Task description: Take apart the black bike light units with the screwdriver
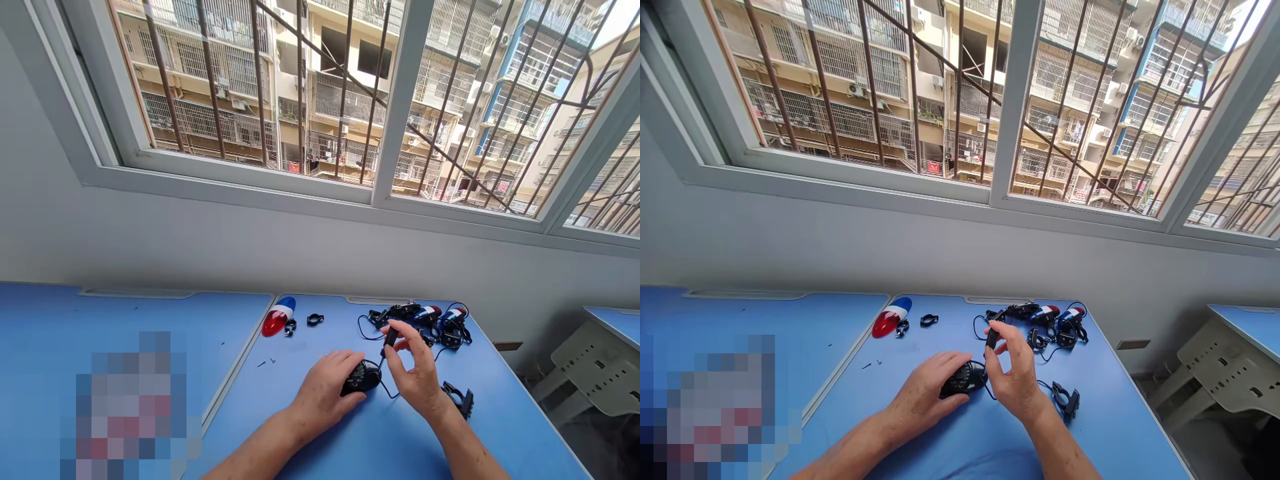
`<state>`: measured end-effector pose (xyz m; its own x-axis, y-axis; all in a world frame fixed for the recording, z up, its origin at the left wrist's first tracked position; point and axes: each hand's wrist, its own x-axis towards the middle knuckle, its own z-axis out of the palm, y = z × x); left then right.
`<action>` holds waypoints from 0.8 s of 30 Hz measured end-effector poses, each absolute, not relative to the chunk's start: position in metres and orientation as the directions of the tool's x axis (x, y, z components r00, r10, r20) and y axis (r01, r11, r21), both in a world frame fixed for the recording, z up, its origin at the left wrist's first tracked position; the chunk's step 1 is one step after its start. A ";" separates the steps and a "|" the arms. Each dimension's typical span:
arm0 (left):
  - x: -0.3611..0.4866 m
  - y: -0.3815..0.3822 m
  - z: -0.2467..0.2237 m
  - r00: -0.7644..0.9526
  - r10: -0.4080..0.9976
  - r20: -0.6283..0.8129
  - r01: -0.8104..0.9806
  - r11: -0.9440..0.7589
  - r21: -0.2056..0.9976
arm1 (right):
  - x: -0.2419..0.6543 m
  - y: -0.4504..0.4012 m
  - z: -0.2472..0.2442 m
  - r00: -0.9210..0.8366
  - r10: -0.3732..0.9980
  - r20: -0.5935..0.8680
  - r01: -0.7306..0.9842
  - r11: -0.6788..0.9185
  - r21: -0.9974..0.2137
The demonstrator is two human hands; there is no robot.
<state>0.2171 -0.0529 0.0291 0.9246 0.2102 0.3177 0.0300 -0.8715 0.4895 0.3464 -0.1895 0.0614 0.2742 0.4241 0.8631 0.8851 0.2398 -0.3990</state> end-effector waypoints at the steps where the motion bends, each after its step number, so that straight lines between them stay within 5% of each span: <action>1: 0.217 -0.053 0.029 0.922 0.209 0.326 0.024 -0.872 0.488 | 0.346 -0.189 0.061 0.272 0.429 0.862 0.885 0.241 -0.399; 24: 0.217 -0.052 0.027 0.914 0.194 0.357 -0.005 -0.874 0.487 | 0.350 -0.188 0.059 0.283 0.417 0.864 0.893 0.214 -0.396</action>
<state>0.2169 -0.0517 0.0266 0.9136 0.1943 0.3573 -0.0046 -0.8735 0.4868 0.3504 -0.1882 0.0591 0.2833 0.4168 0.8637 0.8930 0.2138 -0.3961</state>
